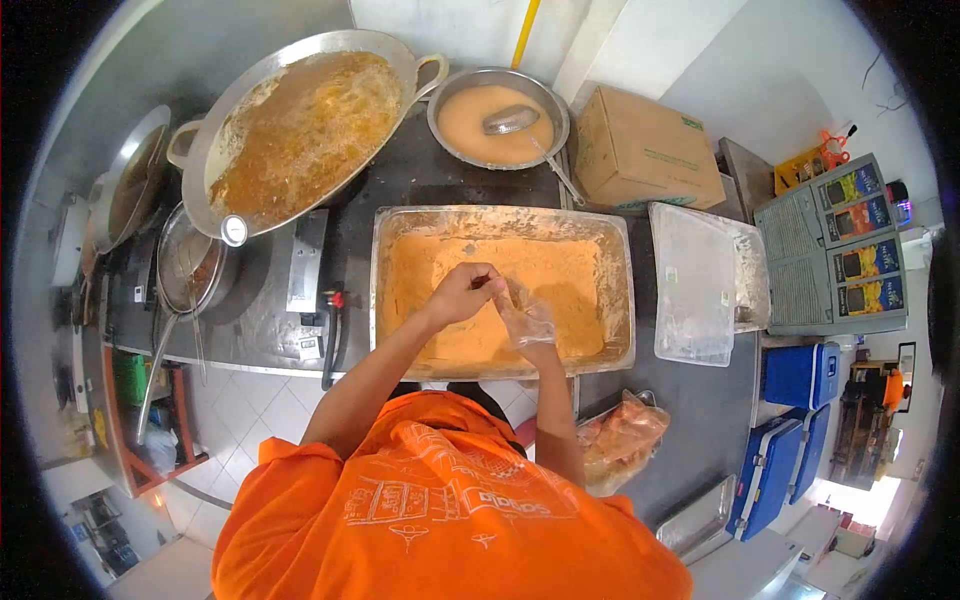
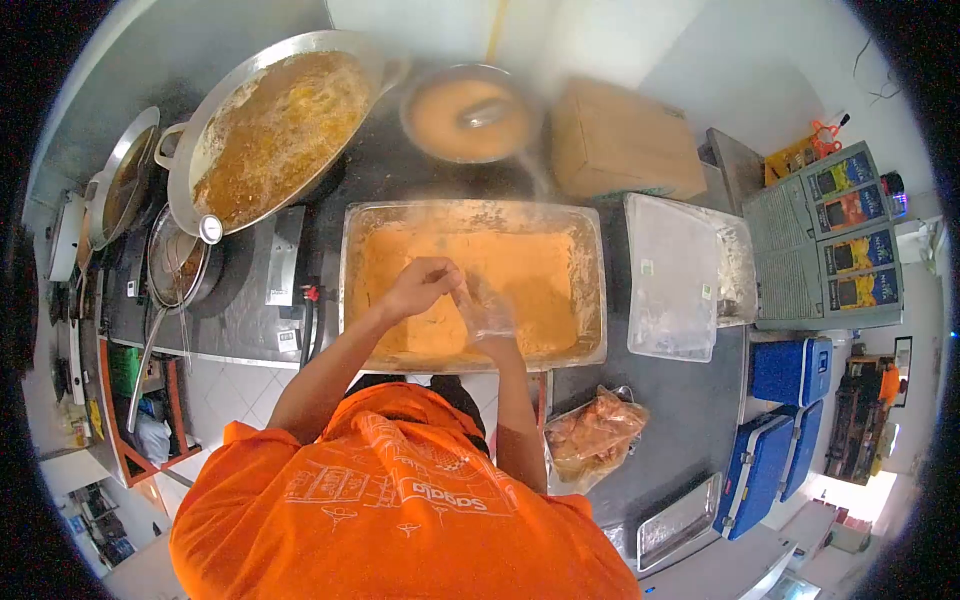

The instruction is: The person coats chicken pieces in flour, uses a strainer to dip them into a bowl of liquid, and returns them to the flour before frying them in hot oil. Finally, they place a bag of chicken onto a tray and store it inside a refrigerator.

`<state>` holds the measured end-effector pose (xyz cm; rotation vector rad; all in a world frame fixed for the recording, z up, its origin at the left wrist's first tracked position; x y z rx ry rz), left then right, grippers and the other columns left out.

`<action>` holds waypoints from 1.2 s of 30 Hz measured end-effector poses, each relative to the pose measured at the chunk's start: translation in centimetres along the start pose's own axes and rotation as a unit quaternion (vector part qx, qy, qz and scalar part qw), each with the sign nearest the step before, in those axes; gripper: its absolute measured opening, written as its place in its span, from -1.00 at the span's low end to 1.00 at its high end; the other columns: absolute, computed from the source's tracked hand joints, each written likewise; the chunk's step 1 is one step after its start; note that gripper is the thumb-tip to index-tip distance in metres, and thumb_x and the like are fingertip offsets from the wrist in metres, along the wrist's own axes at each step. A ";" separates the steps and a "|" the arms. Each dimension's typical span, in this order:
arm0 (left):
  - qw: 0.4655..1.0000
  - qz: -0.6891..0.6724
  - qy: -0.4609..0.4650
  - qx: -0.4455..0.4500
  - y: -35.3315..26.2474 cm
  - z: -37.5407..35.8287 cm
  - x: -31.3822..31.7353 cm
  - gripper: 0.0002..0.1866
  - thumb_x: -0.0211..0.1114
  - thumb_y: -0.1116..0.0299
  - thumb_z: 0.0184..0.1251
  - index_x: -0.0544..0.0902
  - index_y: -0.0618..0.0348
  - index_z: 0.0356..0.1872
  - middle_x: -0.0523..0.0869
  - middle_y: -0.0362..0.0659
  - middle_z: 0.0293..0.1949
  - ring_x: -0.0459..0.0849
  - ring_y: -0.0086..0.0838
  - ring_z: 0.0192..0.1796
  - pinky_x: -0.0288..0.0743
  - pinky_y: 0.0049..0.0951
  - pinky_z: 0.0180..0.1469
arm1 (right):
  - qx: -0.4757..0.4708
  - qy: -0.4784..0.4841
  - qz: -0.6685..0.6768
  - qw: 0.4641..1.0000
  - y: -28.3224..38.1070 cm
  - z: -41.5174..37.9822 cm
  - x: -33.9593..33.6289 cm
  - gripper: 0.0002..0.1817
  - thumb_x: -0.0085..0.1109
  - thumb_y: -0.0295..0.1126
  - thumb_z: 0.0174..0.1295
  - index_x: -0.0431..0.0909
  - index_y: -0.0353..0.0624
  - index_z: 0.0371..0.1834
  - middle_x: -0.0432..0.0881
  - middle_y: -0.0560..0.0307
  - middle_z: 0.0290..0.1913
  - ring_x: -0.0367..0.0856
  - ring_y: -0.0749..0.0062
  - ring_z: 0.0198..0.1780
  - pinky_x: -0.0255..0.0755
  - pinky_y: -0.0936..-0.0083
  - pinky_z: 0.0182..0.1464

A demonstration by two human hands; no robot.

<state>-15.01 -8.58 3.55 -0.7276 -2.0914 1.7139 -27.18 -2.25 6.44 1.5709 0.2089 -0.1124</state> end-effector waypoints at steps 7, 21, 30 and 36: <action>0.989 0.040 -0.092 0.106 -3.8 1.1 0.0 -0.77 0.27 0.30 0.40 0.65 0.29 -0.34 0.68 -0.20 -0.43 0.58 -0.61 -0.32 0.50 -0.51 -0.19 | 0.158 0.086 0.267 0.947 -4.2 -2.5 -0.2 -0.46 -0.05 -0.07 0.49 0.33 -0.20 0.37 0.60 -0.03 0.10 0.60 0.34 0.07 0.47 0.37 0.12; 0.999 0.014 0.009 0.029 -1.1 0.1 2.2 -0.89 0.32 0.44 0.34 0.66 0.29 -0.32 0.66 -0.30 -0.44 0.54 -0.67 -0.37 0.46 -0.59 -0.26 | 0.172 0.078 0.616 0.765 -2.4 -3.2 -2.7 -0.28 -0.23 0.13 0.47 -0.02 -0.02 0.55 0.31 -0.25 0.40 0.49 -0.23 0.22 0.41 0.03 0.23; 0.988 0.084 -0.126 0.038 -0.1 0.1 0.6 -0.93 0.31 0.50 0.31 0.66 0.28 -0.35 0.62 -0.30 -0.52 0.47 -0.70 -0.45 0.40 -0.60 -0.35 | 0.091 0.028 0.553 0.828 -0.6 -5.1 -5.4 -0.30 -0.20 0.05 0.48 0.02 -0.12 0.54 0.28 -0.21 0.43 0.40 -0.09 0.34 0.36 0.05 0.31; 0.980 0.108 -0.163 0.043 -1.6 -0.7 1.9 -0.93 0.31 0.53 0.28 0.63 0.29 -0.39 0.49 -0.33 -0.59 0.37 -0.69 -0.51 0.31 -0.59 -0.42 | 0.059 0.054 0.546 0.834 -4.3 -7.8 -7.4 -0.30 -0.09 -0.04 0.45 0.08 -0.23 0.52 0.23 -0.18 0.47 0.28 -0.01 0.44 0.19 0.06 0.44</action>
Point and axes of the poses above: each hand's wrist, its own z-axis towards the middle knuckle, its own x-axis out of the palm, y = z × x, the point moved 7 cm from there along z, towards the middle knuckle
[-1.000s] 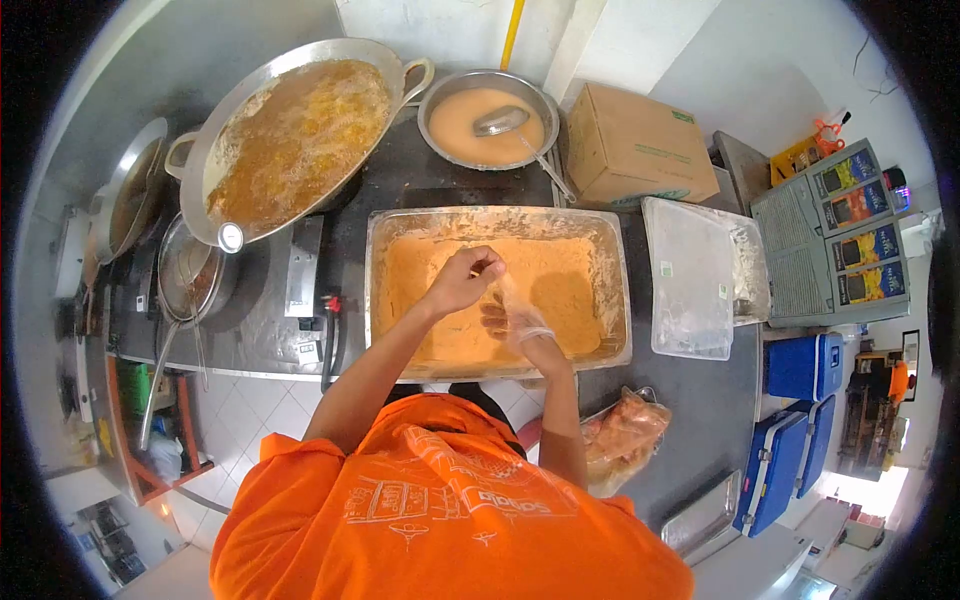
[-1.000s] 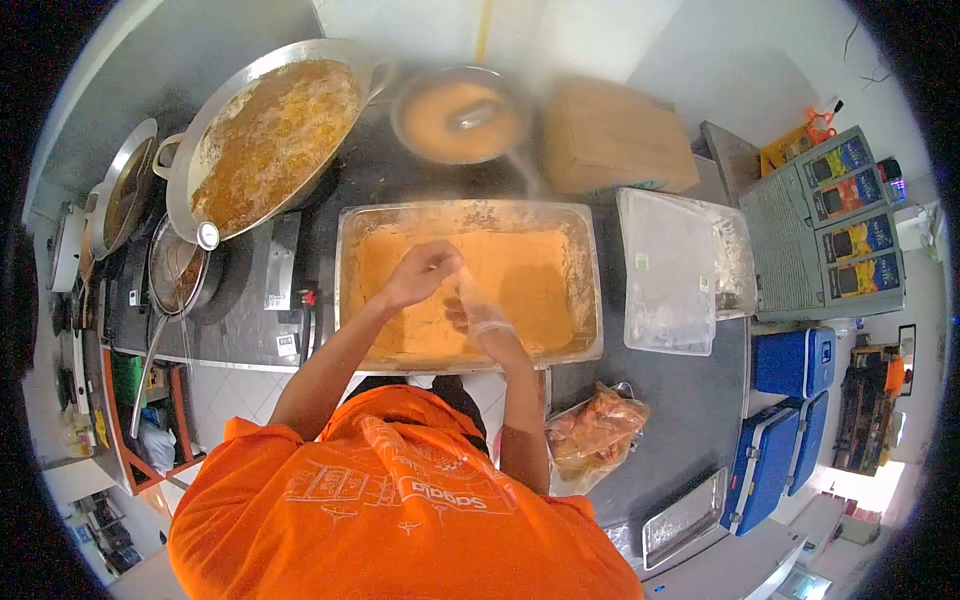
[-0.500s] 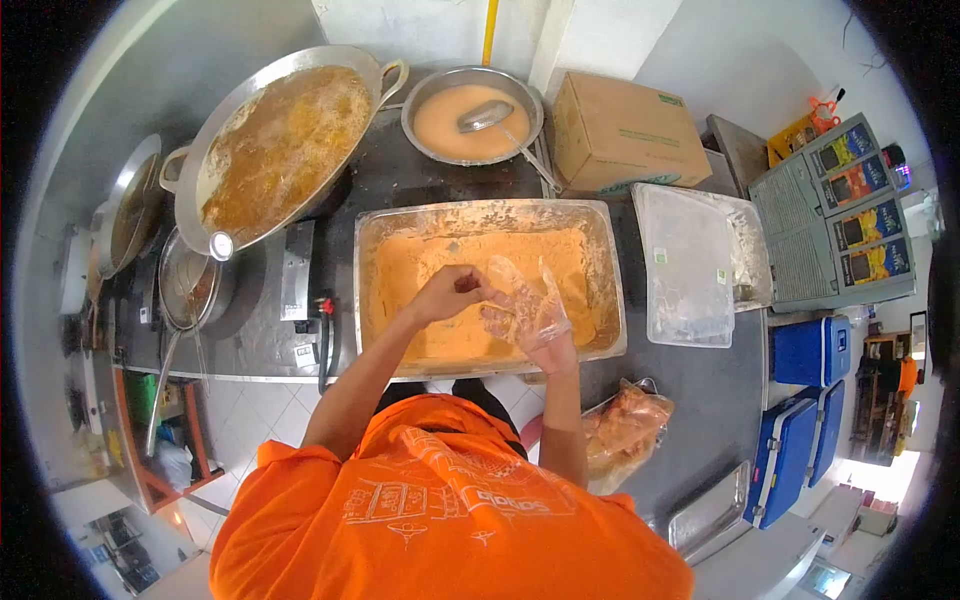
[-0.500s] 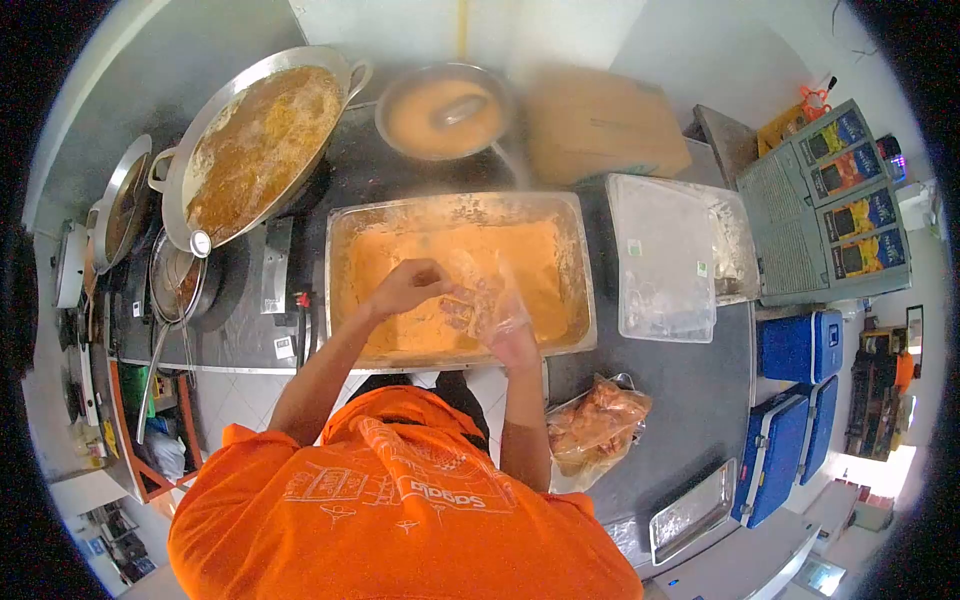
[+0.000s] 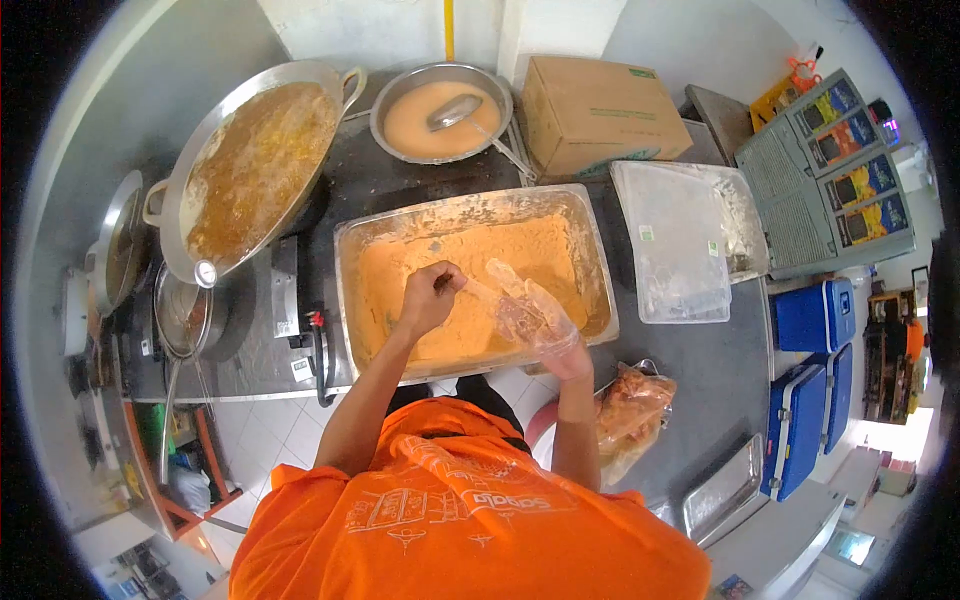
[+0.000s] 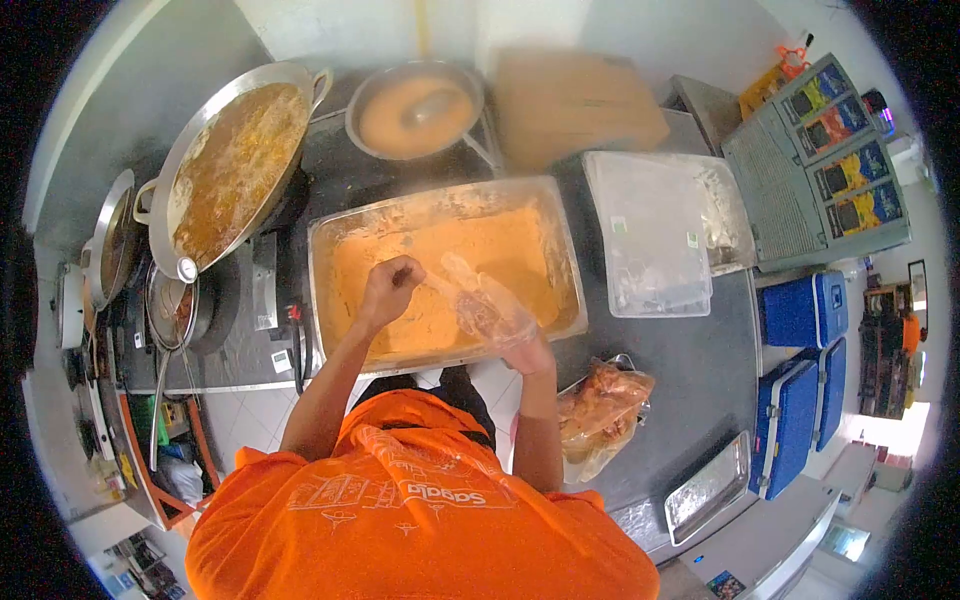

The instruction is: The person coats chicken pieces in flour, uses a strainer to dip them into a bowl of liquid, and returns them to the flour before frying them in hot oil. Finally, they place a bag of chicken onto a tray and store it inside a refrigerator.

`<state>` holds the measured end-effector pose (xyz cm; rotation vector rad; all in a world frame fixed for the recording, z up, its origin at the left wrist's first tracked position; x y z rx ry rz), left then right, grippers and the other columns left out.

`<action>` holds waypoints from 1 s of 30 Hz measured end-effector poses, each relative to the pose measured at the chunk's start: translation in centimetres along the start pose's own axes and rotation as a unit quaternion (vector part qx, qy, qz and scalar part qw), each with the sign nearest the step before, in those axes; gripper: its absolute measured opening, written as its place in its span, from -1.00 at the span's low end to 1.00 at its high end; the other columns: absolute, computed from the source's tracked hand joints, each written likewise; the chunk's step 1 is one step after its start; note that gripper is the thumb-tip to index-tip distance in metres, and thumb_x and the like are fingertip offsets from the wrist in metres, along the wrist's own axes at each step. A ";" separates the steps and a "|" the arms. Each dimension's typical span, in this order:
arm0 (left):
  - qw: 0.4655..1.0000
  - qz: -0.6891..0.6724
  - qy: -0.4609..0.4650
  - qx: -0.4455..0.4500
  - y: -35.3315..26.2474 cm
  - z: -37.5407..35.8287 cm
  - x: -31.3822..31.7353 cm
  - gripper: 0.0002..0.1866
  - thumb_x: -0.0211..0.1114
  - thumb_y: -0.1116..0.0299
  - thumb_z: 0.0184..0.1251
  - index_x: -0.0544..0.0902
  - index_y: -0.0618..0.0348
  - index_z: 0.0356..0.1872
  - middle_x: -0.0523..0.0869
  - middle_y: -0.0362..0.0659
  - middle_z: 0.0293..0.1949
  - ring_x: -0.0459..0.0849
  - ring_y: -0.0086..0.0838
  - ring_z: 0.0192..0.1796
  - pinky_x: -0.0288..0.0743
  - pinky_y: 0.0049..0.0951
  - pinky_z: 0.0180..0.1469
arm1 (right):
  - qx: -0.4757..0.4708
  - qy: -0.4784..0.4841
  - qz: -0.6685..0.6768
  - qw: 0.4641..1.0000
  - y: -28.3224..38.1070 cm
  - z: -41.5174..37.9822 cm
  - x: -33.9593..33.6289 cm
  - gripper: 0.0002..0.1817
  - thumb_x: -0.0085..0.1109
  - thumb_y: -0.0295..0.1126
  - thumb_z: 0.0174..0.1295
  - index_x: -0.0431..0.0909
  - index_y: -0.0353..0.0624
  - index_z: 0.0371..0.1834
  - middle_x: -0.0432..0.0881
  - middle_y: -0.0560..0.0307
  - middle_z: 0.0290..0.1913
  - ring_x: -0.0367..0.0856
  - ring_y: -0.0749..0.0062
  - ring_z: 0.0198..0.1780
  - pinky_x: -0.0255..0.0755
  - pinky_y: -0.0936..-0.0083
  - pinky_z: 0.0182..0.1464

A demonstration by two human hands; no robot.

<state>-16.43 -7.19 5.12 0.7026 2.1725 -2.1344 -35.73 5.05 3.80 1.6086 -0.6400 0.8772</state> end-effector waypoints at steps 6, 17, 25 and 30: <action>1.000 -0.004 0.003 0.011 -0.5 0.1 1.0 -0.94 0.32 0.55 0.26 0.61 0.28 -0.40 0.44 -0.34 -0.61 0.35 -0.70 -0.51 0.28 -0.61 -0.43 | -0.036 -0.017 -0.001 0.999 0.6 -3.5 -2.4 -0.35 0.02 -0.15 0.41 0.19 -0.30 0.46 0.28 -0.16 0.45 0.26 0.02 0.46 0.18 0.09 0.44; 0.836 0.472 -0.237 0.151 -0.6 -3.5 -11.1 -0.49 0.38 0.11 0.28 0.61 0.36 0.05 0.67 0.14 -0.04 0.66 -0.11 -0.02 0.48 -0.25 0.05 | 0.166 -0.427 -0.358 0.814 3.7 -10.0 -7.3 -0.51 0.13 -0.01 0.34 0.55 -0.24 0.06 0.65 -0.05 -0.06 0.64 0.36 0.00 0.46 0.33 -0.03; 0.951 -0.151 -0.197 -0.184 13.9 -7.8 -13.6 -0.47 0.34 0.19 0.33 0.51 0.40 0.17 0.65 -0.12 0.01 0.58 -0.47 -0.04 0.45 -0.44 0.03 | -0.027 -0.553 -0.350 0.756 -1.3 -7.8 -11.5 -0.57 0.25 -0.20 0.28 0.49 -0.36 0.01 0.62 0.00 -0.19 0.67 0.39 -0.22 0.64 0.45 -0.41; 0.847 -0.475 -0.136 -0.196 13.5 -9.5 -15.4 -0.68 0.10 0.34 0.46 0.48 0.21 0.16 0.64 -0.16 -0.04 0.60 -0.45 -0.04 0.45 -0.45 0.07 | -0.114 -0.580 -0.404 0.698 -4.0 -10.3 -12.1 -0.70 0.18 -0.39 0.23 0.51 -0.43 -0.10 0.59 -0.03 -0.24 0.67 0.32 -0.27 0.71 0.37 -0.39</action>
Point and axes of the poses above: each hand's wrist, its own z-axis towards the middle knuckle, its own x-axis out of the palm, y = z × x, the point moved 7 cm from there along z, towards the middle knuckle
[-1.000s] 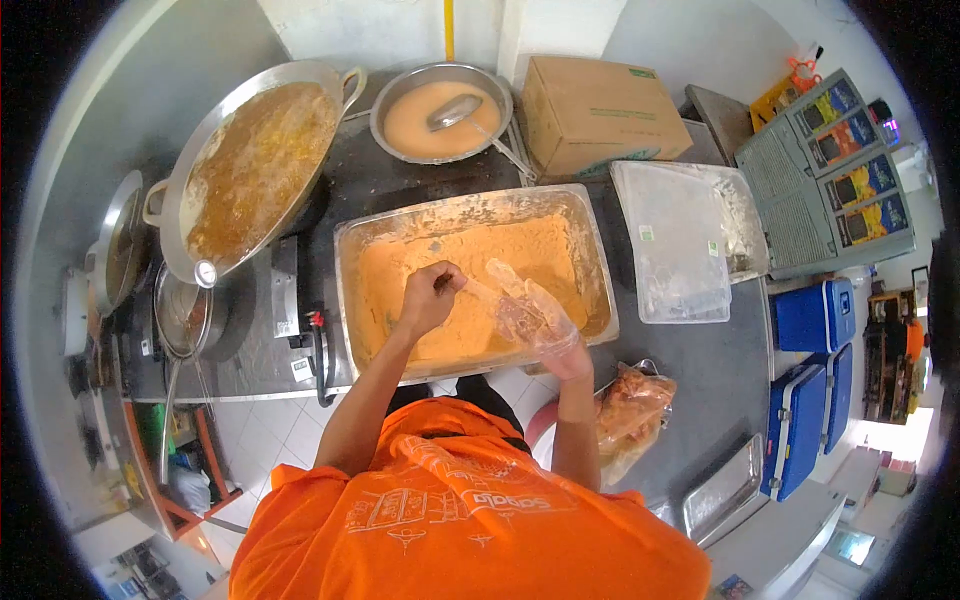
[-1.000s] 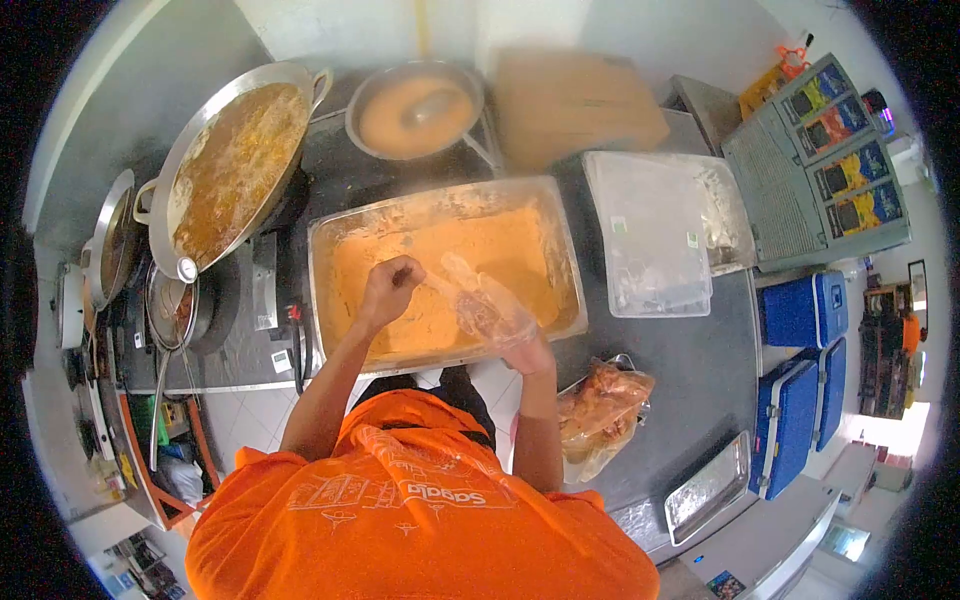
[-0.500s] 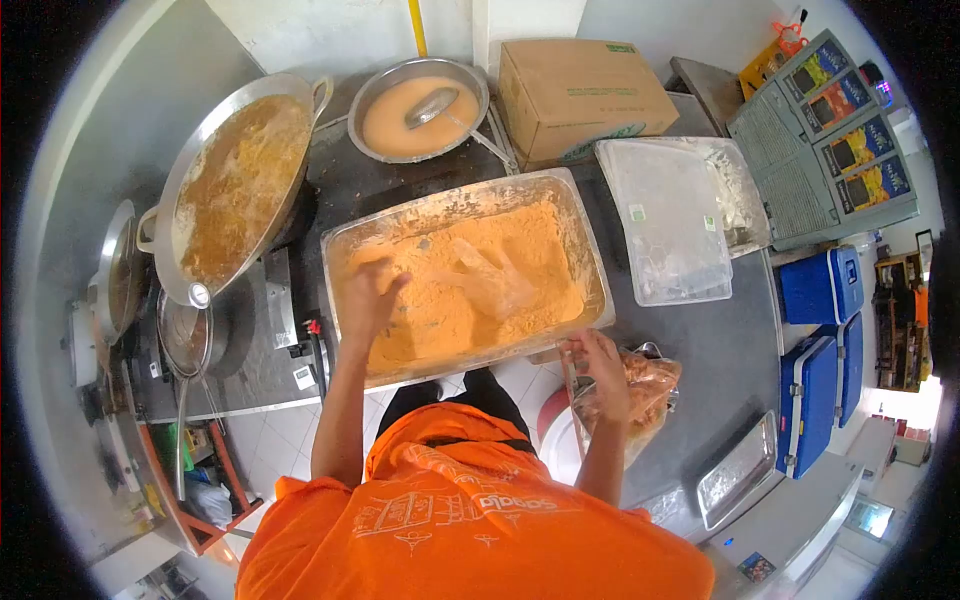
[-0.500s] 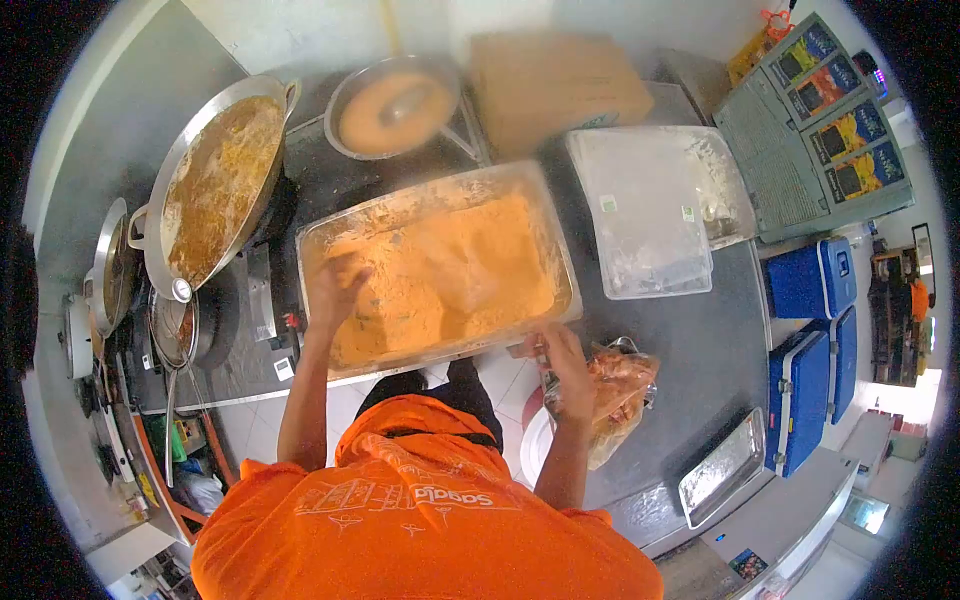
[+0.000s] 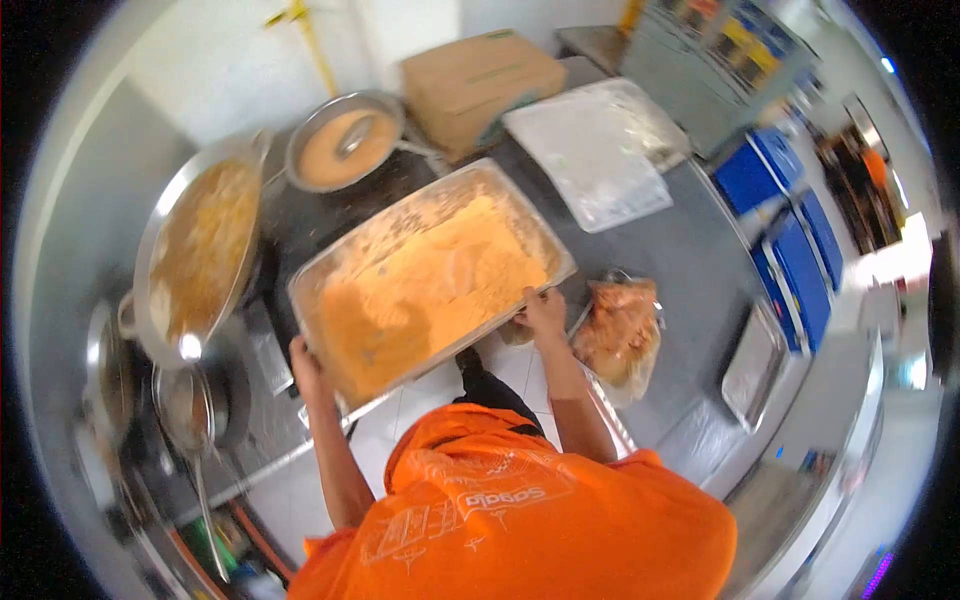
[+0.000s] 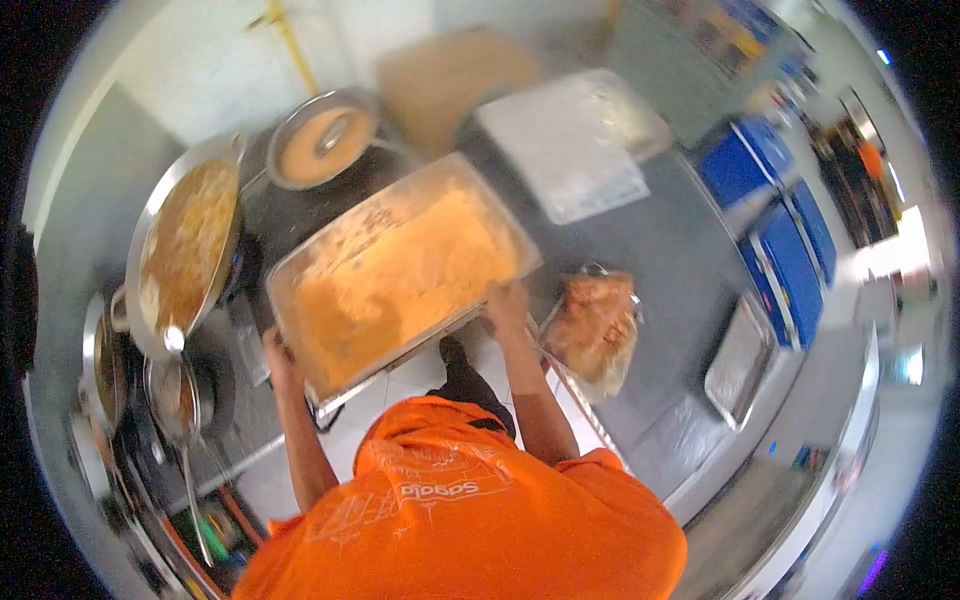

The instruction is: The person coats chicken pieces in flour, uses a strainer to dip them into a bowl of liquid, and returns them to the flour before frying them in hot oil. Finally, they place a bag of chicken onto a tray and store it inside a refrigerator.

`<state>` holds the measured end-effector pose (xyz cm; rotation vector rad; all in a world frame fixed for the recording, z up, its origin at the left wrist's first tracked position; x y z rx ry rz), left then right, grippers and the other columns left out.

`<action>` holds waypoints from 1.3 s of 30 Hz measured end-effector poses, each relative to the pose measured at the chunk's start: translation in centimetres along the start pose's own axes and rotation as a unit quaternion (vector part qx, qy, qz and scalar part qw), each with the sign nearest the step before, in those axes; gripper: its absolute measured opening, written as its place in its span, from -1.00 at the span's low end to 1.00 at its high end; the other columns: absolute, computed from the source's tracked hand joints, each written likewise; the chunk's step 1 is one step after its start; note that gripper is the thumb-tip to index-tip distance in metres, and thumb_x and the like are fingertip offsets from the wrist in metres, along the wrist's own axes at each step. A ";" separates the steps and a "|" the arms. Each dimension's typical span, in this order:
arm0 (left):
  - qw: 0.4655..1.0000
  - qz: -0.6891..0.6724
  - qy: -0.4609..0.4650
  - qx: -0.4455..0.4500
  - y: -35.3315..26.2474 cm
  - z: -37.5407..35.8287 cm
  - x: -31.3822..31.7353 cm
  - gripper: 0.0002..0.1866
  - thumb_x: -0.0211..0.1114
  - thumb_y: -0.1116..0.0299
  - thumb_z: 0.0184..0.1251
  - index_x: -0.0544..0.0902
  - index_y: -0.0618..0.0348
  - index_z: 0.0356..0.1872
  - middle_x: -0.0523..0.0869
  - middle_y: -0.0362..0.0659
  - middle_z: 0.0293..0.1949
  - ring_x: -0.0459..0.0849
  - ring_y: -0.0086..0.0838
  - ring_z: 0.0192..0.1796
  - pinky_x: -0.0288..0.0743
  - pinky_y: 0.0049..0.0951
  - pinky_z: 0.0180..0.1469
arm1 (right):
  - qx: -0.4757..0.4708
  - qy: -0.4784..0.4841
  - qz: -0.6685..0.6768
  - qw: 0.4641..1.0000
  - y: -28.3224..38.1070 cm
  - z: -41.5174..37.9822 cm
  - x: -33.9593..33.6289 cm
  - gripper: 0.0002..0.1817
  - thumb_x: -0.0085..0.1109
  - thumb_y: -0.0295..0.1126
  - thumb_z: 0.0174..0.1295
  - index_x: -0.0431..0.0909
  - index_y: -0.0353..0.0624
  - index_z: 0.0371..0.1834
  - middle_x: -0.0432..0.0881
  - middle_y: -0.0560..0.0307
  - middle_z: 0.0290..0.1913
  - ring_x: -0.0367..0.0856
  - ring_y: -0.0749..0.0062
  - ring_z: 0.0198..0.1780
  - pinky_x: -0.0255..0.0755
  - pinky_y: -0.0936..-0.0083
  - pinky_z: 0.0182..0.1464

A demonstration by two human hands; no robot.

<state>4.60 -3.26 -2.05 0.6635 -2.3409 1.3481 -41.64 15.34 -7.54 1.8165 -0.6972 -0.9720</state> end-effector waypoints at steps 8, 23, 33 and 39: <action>0.945 0.316 -0.003 0.089 -8.8 -17.4 -0.2 -0.52 0.16 0.17 0.35 0.35 0.42 0.06 0.49 -0.04 -0.10 0.42 -0.38 -0.05 0.35 -0.32 0.06 | 0.055 0.008 0.211 0.976 6.5 -18.4 -10.6 -0.73 0.22 -0.41 0.22 0.56 -0.33 -0.07 0.65 0.13 -0.26 0.62 0.48 -0.29 0.54 0.52 -0.29; 0.962 -0.059 0.263 -0.049 7.4 -10.6 35.9 -0.27 0.05 -0.06 0.32 0.36 0.49 0.23 0.47 0.05 0.20 0.39 -0.16 0.30 0.16 -0.21 0.38 | -0.091 -0.093 0.224 0.966 20.2 8.4 -32.5 -0.68 0.18 -0.42 0.26 0.53 -0.44 -0.01 0.67 -0.03 -0.13 0.71 0.28 -0.18 0.64 0.39 -0.16; 0.976 -0.003 0.207 0.062 23.3 0.1 62.9 -0.43 0.11 0.04 0.37 0.55 0.45 0.07 0.63 -0.05 0.05 0.60 -0.29 0.05 0.43 -0.34 0.11 | -0.081 -0.014 0.258 0.963 22.4 48.0 -38.2 -0.68 0.18 -0.47 0.29 0.49 -0.49 0.02 0.65 -0.11 -0.07 0.71 0.17 -0.12 0.70 0.27 -0.08; 0.967 -0.050 0.252 -0.009 25.6 1.2 66.5 -0.41 0.11 0.07 0.33 0.45 0.39 0.19 0.58 -0.04 0.13 0.63 -0.21 0.04 0.51 -0.17 0.09 | -0.295 0.027 -0.023 0.955 14.3 58.2 -38.5 -0.56 0.23 -0.31 0.33 0.43 -0.48 0.09 0.61 -0.08 0.01 0.66 0.14 0.00 0.65 0.23 0.06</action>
Point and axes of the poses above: each hand's wrist, its own z-axis towards the middle knuckle, its own x-axis out of the palm, y = z × x, the point moved 7 cm from there along z, towards the middle knuckle
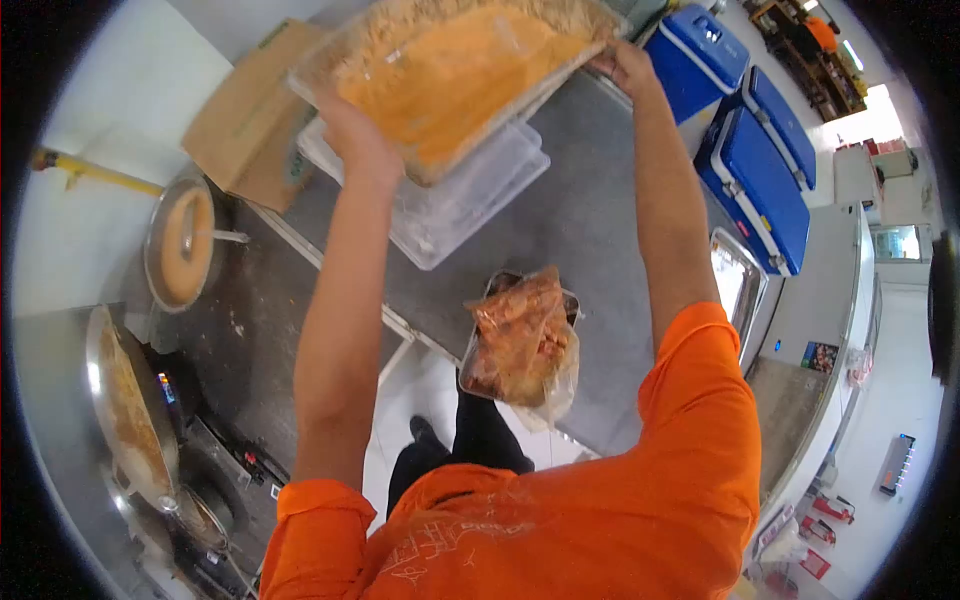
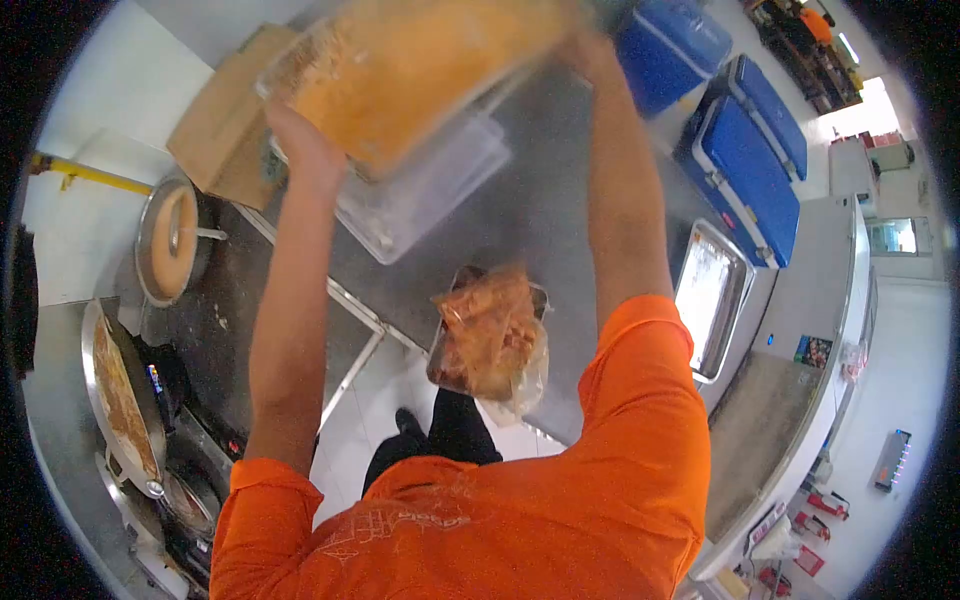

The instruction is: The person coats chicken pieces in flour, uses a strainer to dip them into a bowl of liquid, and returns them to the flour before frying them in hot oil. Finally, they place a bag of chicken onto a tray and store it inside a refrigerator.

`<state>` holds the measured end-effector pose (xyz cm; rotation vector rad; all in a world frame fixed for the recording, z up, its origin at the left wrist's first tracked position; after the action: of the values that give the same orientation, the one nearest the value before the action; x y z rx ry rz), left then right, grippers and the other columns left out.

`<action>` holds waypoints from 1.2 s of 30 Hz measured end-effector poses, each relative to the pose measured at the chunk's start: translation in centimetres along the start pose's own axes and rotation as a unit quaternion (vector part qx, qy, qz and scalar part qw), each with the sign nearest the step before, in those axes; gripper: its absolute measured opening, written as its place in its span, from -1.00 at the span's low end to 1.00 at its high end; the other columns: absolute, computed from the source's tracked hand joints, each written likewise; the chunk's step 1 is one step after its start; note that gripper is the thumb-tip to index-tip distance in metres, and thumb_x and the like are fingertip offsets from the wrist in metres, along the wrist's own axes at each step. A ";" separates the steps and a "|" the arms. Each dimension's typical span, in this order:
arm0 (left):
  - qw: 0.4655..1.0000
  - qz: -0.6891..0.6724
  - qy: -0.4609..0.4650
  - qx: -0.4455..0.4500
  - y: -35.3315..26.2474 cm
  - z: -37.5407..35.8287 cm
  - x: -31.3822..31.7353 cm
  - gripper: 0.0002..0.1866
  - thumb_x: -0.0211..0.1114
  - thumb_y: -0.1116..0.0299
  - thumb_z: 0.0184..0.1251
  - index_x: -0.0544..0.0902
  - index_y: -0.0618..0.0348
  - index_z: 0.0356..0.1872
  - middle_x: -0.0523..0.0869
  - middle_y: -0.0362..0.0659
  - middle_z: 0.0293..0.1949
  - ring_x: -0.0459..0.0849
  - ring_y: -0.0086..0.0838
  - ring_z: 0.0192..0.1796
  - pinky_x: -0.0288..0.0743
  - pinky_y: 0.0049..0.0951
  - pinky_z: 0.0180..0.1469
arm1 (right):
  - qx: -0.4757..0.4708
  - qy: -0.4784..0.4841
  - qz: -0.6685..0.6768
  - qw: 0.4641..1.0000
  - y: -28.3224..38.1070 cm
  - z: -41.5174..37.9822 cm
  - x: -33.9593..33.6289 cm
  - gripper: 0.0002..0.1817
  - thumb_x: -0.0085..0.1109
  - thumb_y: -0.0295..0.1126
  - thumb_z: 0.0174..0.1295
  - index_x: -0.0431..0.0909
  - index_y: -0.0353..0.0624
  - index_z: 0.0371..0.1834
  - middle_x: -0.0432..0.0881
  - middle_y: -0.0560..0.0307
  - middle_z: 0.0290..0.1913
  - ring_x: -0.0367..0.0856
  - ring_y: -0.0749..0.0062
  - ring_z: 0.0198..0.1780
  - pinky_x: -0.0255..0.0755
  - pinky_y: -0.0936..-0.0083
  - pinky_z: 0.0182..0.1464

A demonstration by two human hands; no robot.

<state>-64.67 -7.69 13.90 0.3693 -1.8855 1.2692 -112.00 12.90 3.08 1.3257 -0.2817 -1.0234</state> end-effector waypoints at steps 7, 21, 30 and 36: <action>0.998 0.062 0.016 -0.027 -0.4 -1.4 -1.4 -0.52 0.13 0.18 0.34 0.45 0.31 0.16 0.57 -0.09 0.11 0.58 -0.24 0.12 0.47 -0.20 0.16 | 0.194 -0.025 0.003 0.981 13.4 -25.5 1.3 -0.60 0.12 -0.09 0.40 0.57 -0.22 0.02 0.67 0.13 -0.17 0.64 0.46 -0.15 0.53 0.52 -0.14; 0.932 0.284 -0.151 -0.166 -6.8 -34.1 -35.0 -0.81 0.26 0.12 0.29 0.51 -0.07 -0.24 0.44 -0.38 -0.26 0.38 -0.61 -0.11 0.18 -0.39 0.05 | 0.565 -0.109 0.104 0.811 14.3 -73.3 12.9 -0.58 0.22 -0.07 0.31 0.61 -0.32 -0.28 0.65 0.09 -0.41 0.63 0.50 -0.38 0.43 0.58 -0.47; 0.872 0.119 -0.456 -0.131 -14.7 -62.8 -59.8 -0.61 0.25 0.10 0.24 0.51 0.01 0.03 0.51 -0.20 -0.03 0.46 -0.47 -0.06 0.30 -0.30 0.06 | 0.108 -0.329 -0.126 0.930 14.5 -57.5 13.0 -0.84 0.10 -0.38 0.32 0.59 -0.23 -0.33 0.58 0.15 -0.47 0.54 0.45 -0.45 0.42 0.48 -0.50; 0.838 -0.079 -0.534 -0.083 -15.3 -76.0 -67.6 -0.69 0.25 0.16 0.24 0.47 0.13 -0.13 0.52 -0.21 -0.17 0.53 -0.49 -0.20 0.46 -0.49 -0.22 | 0.268 -0.341 0.114 0.894 14.8 -60.2 11.3 -0.78 0.04 -0.36 0.35 0.58 -0.30 -0.30 0.59 0.13 -0.40 0.56 0.44 -0.40 0.48 0.39 -0.41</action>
<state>22.35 38.80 -15.28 1.3148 -2.7564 0.7857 -57.16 42.84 -4.91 1.3209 -1.3015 -1.2283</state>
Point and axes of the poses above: each hand's wrist, its own z-axis towards the middle knuckle, its own x-axis out of the palm, y = z × x, the point moved 7 cm from there along z, towards the middle knuckle
